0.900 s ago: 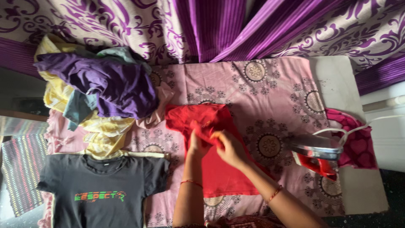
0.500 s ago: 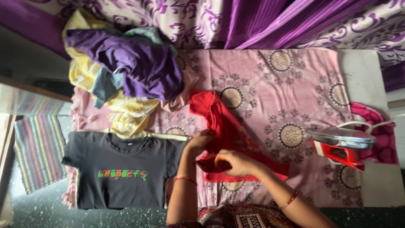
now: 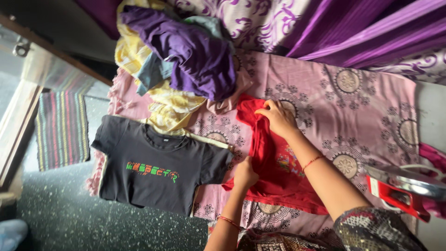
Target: The person irons several t-shirts on a bed. They smooth each shirt, use a red iron to press the fabric, and then fold the shirts into a neat stack.
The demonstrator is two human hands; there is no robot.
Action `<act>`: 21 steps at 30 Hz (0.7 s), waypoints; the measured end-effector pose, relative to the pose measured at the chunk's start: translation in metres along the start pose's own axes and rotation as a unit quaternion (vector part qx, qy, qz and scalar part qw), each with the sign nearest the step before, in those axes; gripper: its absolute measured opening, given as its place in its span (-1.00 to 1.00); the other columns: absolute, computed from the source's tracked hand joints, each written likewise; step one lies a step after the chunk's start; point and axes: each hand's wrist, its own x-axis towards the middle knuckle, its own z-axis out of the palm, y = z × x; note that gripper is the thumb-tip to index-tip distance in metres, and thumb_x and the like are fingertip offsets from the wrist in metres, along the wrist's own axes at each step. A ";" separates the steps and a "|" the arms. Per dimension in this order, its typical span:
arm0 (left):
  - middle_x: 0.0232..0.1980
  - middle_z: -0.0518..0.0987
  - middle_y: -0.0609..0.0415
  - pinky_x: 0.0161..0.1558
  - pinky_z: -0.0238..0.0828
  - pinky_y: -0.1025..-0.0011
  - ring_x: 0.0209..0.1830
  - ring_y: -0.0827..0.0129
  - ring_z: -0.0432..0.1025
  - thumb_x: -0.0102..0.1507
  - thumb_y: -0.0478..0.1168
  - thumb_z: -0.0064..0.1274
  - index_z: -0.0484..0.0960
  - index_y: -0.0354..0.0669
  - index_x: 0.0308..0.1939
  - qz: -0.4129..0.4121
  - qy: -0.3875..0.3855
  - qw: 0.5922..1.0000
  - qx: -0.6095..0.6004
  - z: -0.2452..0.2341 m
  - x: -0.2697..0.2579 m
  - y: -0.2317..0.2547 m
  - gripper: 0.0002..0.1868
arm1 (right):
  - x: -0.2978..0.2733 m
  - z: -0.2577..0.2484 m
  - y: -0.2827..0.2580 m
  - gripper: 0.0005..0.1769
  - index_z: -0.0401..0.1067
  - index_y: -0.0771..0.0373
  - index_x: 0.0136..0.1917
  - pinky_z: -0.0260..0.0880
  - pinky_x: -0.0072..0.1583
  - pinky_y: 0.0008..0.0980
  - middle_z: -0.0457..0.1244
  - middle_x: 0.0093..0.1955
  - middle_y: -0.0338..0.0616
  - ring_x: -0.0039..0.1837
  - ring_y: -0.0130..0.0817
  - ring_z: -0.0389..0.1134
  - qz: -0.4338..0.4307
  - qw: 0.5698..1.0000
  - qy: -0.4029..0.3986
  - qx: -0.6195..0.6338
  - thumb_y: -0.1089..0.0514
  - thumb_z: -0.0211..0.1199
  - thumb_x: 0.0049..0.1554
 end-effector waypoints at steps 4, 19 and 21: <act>-0.20 0.60 -0.40 -0.07 0.44 -0.07 -0.11 -0.30 0.50 0.00 -0.45 0.03 0.50 -0.25 0.02 -0.014 0.014 0.999 -0.029 -0.013 -0.009 0.018 -0.53 | 0.020 0.003 0.003 -0.73 0.62 -0.12 -0.13 0.43 0.06 -0.25 0.24 0.24 -0.27 0.30 -0.23 0.27 0.000 0.989 -0.110 -0.100 0.28 0.23 0.14; -0.24 0.63 -0.27 -0.21 0.46 0.05 -0.18 -0.19 0.53 0.08 -0.21 0.30 0.58 -0.25 -0.08 0.036 0.093 0.985 -0.141 -0.075 -0.018 0.084 -0.62 | -0.048 -0.055 0.023 -0.78 0.62 0.04 -0.09 0.38 0.17 -0.24 0.36 -0.08 -0.29 0.13 -0.24 0.33 0.053 0.996 -0.055 -0.039 0.26 0.36 -0.04; -0.27 0.61 -0.28 -0.24 0.44 0.07 -0.20 -0.19 0.53 0.10 -0.21 0.31 0.56 -0.28 -0.11 0.075 0.103 0.980 -0.155 -0.087 -0.020 0.097 -0.64 | -0.061 -0.063 0.017 -0.79 0.62 0.07 -0.07 0.38 0.18 -0.24 0.36 -0.07 -0.26 0.12 -0.20 0.33 0.069 0.996 -0.043 -0.023 0.25 0.37 -0.02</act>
